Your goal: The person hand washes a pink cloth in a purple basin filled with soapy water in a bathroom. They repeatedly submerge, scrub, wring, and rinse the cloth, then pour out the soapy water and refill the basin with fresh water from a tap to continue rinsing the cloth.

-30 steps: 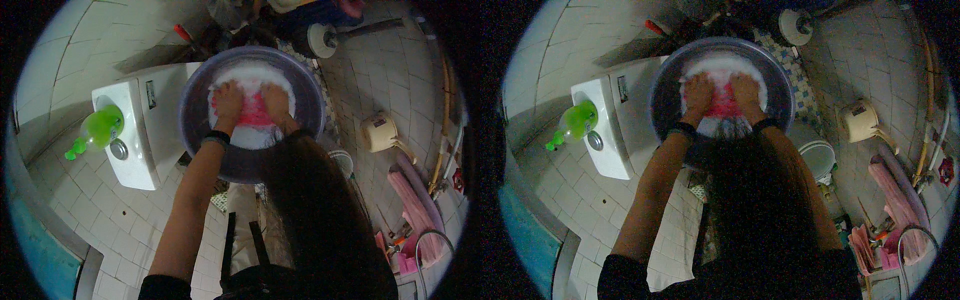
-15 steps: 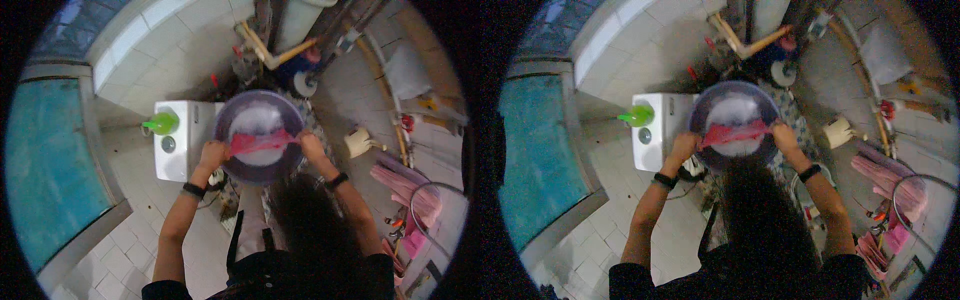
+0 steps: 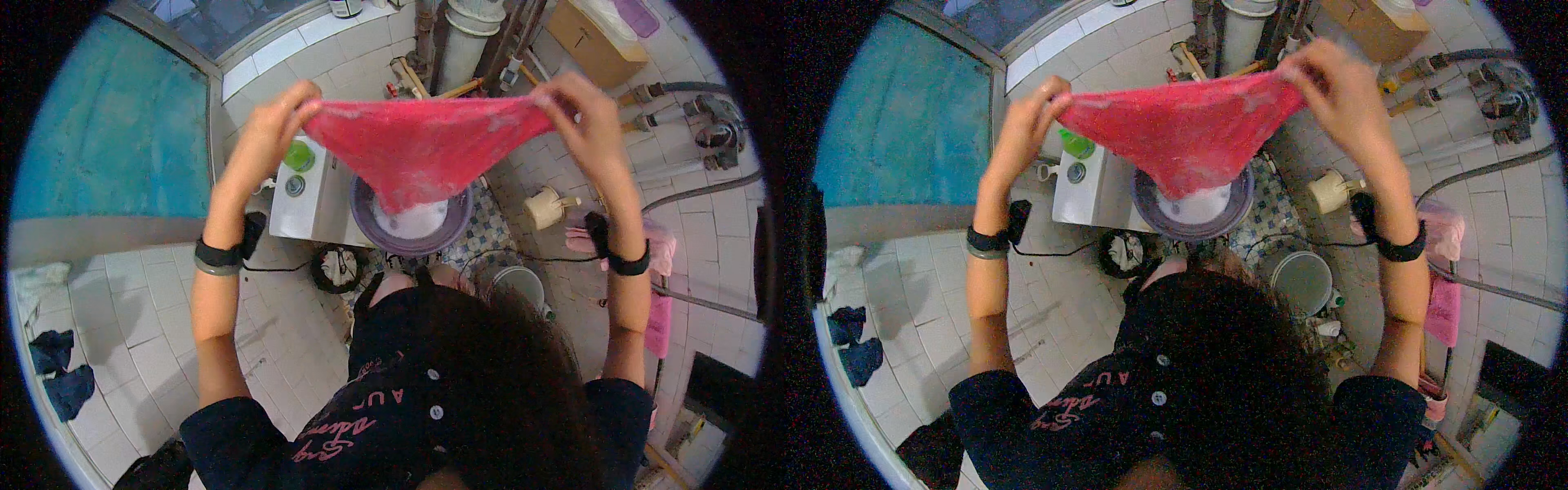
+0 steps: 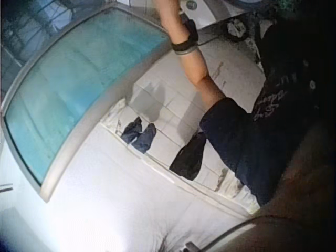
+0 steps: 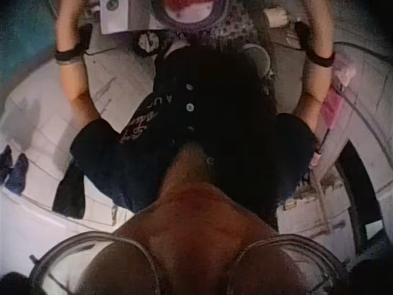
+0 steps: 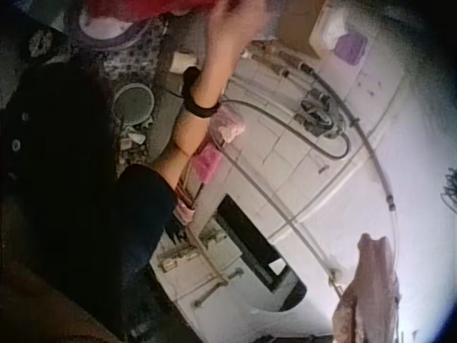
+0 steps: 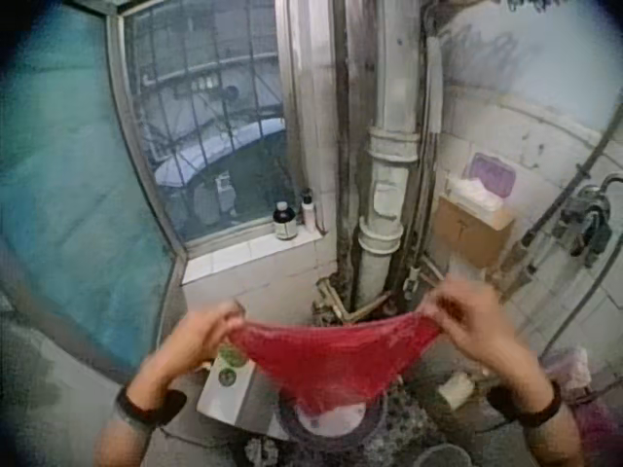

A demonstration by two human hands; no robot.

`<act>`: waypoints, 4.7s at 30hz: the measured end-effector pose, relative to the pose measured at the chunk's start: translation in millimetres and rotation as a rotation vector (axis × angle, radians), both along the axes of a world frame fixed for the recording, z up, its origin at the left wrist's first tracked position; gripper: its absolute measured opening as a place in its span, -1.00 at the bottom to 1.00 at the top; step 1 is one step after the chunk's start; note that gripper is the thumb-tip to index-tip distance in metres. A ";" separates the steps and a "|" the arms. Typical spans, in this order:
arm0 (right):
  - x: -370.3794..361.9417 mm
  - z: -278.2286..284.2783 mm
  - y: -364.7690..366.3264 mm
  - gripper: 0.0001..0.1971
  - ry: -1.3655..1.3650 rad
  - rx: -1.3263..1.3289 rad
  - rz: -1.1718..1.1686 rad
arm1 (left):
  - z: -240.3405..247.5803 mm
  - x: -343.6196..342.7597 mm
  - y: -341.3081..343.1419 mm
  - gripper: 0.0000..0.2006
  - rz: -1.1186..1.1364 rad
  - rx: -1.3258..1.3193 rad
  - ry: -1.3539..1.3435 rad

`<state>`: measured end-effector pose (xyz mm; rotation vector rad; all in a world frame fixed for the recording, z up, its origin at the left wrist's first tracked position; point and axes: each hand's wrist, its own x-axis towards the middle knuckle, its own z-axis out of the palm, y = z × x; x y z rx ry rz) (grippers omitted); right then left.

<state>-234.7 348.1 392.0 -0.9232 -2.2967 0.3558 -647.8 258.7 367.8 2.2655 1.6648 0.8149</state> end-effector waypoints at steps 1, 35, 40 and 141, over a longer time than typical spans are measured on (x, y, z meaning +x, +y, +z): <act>2.1 13.6 0.3 -0.88 0.001 0.048 -0.006 | 15.2 0.6 -1.5 -0.78 -0.009 0.025 -0.023; -110.3 -453.7 67.3 -0.89 -0.287 -0.770 -0.026 | -456.8 25.2 82.4 -0.82 0.133 -0.751 0.106; -129.4 -642.1 -6.4 -0.81 -0.741 -0.564 0.114 | -613.3 102.4 34.1 -0.76 0.109 -0.955 0.483; -19.6 -400.4 -14.0 -0.92 -0.766 -0.441 0.180 | -348.6 -2.9 -5.3 -0.84 -0.158 -0.840 0.475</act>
